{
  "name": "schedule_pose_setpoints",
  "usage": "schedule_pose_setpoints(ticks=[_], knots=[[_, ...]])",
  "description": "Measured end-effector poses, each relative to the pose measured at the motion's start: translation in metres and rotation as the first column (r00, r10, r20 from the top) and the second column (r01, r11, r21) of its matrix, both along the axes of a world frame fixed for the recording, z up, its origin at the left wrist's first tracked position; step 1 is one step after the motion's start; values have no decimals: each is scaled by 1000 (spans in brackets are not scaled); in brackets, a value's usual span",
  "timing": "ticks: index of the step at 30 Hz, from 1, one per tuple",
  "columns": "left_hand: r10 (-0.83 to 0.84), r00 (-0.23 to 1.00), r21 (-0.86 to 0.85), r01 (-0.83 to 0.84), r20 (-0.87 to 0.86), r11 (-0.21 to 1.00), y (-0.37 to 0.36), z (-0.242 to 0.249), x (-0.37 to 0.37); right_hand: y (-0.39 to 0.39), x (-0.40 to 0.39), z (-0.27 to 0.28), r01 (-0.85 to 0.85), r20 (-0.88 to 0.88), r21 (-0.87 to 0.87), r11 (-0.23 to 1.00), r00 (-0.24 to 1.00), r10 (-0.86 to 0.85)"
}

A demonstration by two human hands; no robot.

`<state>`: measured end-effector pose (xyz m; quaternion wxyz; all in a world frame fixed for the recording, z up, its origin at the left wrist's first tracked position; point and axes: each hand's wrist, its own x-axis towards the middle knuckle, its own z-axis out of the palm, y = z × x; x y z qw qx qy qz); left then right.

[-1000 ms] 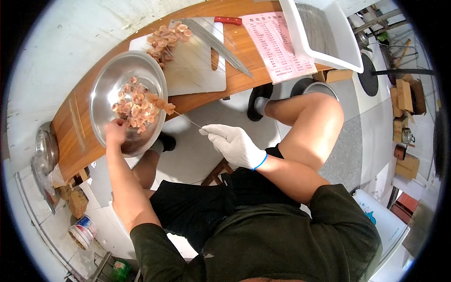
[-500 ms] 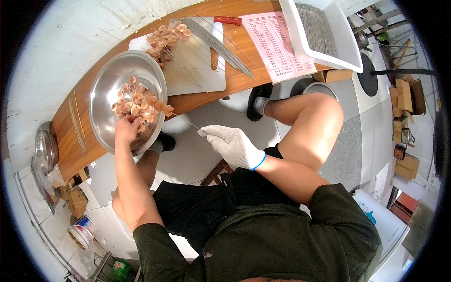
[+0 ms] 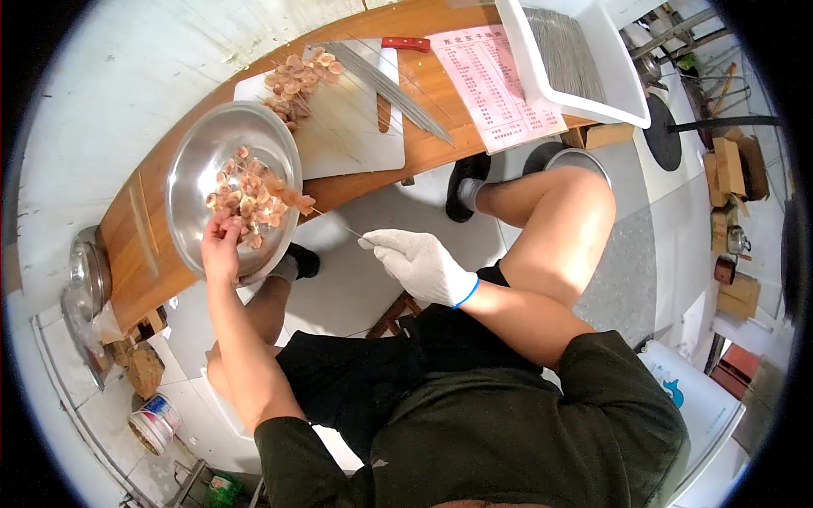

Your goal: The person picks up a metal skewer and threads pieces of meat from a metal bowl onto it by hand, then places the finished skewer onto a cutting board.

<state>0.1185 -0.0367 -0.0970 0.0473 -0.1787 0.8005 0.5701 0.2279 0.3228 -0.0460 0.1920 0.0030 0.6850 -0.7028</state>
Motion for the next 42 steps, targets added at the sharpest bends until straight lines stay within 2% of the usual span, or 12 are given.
schedule_pose_setpoints(ticks=[2,4,6,10,13,20,29,35,42], knots=[[129,991,309,-116,-22,944,17,16,7,-1,0,1,-15,-14,15,1000,1000,15],[209,978,454,-182,-11,872,18,21,12,-3,2,1,-29,-13,18,999,999,29],[249,968,592,-196,-8,782,20,19,15,-4,5,-5,-39,-87,52,998,995,44],[280,959,778,-138,-51,612,24,15,20,-5,11,-8,-75,-129,69,995,988,83],[351,935,776,-181,-55,604,43,26,23,-6,15,-8,-109,-87,48,993,990,113],[399,917,792,-242,-2,560,59,36,29,-9,19,-14,-153,-169,128,980,970,173],[306,946,805,-96,-110,586,62,33,39,-9,20,-15,-154,-184,170,973,965,185],[375,927,881,-160,-21,446,61,33,39,-9,19,-16,-137,-220,185,973,959,177],[375,926,877,-150,-36,456,60,33,37,-10,20,-16,-120,-240,191,974,957,165]])
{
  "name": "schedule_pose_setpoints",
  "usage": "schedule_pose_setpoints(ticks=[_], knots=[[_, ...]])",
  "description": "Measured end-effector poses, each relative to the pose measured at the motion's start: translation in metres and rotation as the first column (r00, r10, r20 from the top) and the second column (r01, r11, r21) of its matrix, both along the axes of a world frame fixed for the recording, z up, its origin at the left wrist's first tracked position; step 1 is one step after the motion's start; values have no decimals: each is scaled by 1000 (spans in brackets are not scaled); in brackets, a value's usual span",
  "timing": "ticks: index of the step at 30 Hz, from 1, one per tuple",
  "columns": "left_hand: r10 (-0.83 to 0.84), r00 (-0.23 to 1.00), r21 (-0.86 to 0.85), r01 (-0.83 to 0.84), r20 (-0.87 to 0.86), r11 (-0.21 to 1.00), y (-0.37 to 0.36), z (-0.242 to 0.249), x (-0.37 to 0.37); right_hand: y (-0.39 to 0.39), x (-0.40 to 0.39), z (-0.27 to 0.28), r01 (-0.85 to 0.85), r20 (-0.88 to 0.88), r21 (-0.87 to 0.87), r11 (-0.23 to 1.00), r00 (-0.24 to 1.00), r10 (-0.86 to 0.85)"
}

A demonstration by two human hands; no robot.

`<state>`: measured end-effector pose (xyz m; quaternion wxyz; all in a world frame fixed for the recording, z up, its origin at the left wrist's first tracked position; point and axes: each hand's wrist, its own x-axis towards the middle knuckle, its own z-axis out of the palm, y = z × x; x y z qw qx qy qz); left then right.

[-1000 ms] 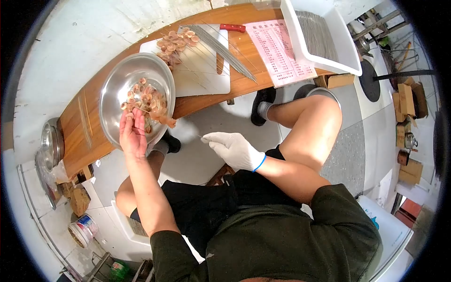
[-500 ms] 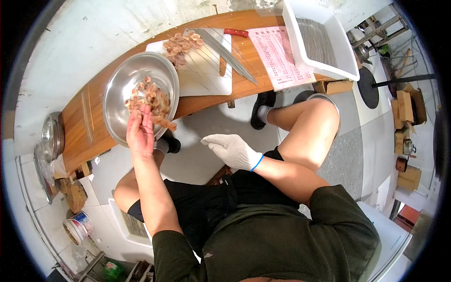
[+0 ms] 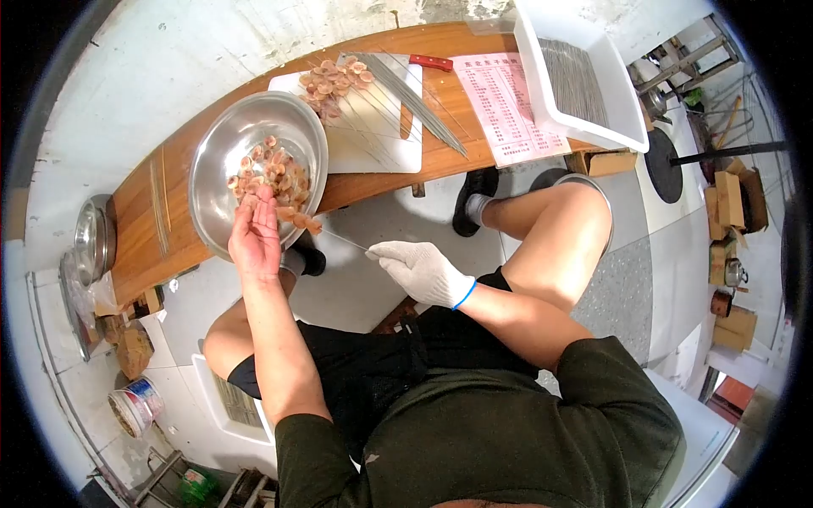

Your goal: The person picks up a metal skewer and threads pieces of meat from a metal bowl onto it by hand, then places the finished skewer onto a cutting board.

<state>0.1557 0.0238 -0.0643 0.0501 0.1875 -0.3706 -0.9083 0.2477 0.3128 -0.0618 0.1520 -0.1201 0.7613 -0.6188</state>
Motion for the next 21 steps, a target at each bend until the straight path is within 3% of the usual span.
schedule_pose_setpoints(ticks=[11,21], knots=[[-12,1000,57,11,13,998,-6,-6,1,0,0,6,5,32,-24,1000,999,-4],[87,995,57,-91,55,994,-8,-3,-1,4,3,14,-29,5,26,999,1000,28]])
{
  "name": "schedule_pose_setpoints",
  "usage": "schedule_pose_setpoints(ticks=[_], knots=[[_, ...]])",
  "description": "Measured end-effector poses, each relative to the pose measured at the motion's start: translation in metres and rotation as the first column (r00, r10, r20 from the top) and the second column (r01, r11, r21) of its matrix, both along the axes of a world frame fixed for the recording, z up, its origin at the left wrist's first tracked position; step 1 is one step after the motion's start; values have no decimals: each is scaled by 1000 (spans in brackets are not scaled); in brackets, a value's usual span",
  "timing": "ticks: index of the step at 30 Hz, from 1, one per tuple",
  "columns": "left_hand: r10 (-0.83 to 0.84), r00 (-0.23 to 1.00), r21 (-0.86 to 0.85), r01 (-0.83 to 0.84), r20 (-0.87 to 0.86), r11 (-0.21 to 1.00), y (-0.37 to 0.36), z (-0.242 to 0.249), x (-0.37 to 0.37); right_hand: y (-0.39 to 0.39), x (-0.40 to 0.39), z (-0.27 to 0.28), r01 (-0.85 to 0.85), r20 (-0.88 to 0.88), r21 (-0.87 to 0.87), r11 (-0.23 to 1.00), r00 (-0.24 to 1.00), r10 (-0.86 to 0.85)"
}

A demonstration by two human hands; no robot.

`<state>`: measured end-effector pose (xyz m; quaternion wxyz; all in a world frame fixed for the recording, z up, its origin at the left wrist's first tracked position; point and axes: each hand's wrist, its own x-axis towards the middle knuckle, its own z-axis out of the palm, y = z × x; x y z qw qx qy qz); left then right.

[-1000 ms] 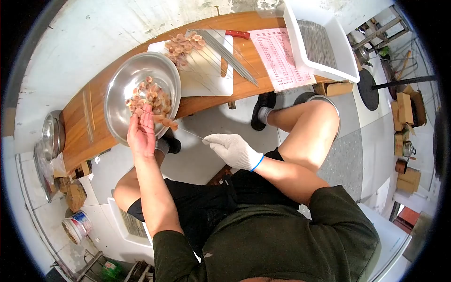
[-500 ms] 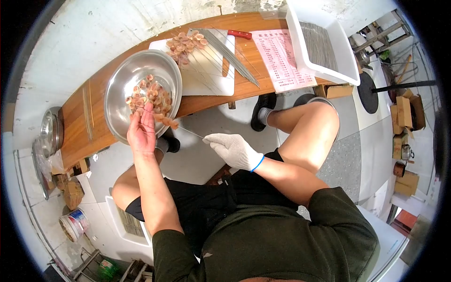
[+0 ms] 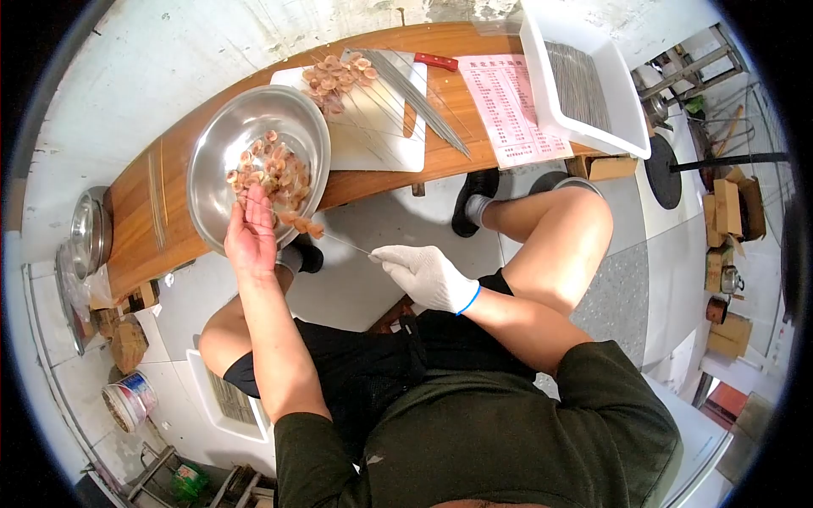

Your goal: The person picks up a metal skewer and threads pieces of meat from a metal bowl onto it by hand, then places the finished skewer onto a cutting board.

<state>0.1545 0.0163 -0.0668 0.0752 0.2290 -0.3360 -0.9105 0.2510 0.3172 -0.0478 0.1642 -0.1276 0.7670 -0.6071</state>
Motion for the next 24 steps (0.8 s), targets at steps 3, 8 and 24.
schedule_pose_setpoints(ticks=[3,8,24], knots=[[9,1000,4,-9,-23,1000,-1,-2,0,0,2,-4,0,-5,-1,1000,1000,0],[30,999,24,-29,-27,999,1,1,0,1,2,-2,0,-10,7,1000,1000,0],[16,999,-24,-17,-29,1000,4,7,-1,2,2,2,18,-63,21,1000,998,-16]])
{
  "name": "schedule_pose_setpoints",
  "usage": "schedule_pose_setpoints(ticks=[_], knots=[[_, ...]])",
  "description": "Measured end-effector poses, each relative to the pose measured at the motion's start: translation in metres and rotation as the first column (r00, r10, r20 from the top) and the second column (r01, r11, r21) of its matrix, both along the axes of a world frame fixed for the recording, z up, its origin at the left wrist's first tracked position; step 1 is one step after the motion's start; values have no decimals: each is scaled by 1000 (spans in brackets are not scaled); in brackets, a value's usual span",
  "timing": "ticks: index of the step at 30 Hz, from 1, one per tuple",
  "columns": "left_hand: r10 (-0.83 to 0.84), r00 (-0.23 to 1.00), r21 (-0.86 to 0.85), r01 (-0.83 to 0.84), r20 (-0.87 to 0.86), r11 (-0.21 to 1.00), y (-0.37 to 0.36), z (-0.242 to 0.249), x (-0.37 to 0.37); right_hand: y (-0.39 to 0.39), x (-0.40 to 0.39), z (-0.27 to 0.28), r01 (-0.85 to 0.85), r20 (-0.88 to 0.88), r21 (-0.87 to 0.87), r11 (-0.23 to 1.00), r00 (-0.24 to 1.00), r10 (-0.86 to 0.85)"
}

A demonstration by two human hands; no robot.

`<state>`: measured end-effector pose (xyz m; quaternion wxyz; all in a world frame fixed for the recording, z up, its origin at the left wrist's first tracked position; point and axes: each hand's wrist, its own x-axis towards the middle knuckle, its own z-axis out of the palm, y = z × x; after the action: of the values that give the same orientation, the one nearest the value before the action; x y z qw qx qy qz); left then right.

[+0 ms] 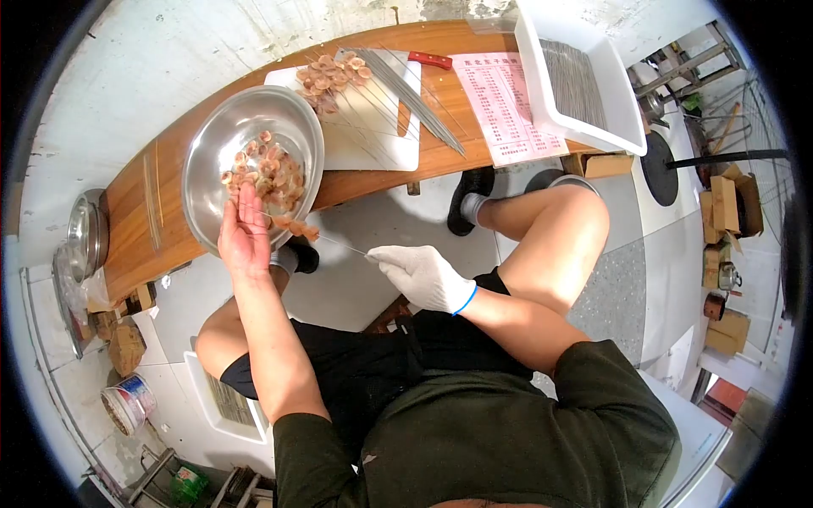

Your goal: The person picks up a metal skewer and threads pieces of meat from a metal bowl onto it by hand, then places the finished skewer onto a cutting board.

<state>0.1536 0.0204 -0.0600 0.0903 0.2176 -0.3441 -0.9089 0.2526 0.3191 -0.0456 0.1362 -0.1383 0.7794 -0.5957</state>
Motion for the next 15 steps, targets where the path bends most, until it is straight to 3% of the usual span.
schedule_pose_setpoints(ticks=[15], knots=[[46,998,-152,-39,41,988,12,6,0,0,2,7,4,32,58,998,999,-6]])
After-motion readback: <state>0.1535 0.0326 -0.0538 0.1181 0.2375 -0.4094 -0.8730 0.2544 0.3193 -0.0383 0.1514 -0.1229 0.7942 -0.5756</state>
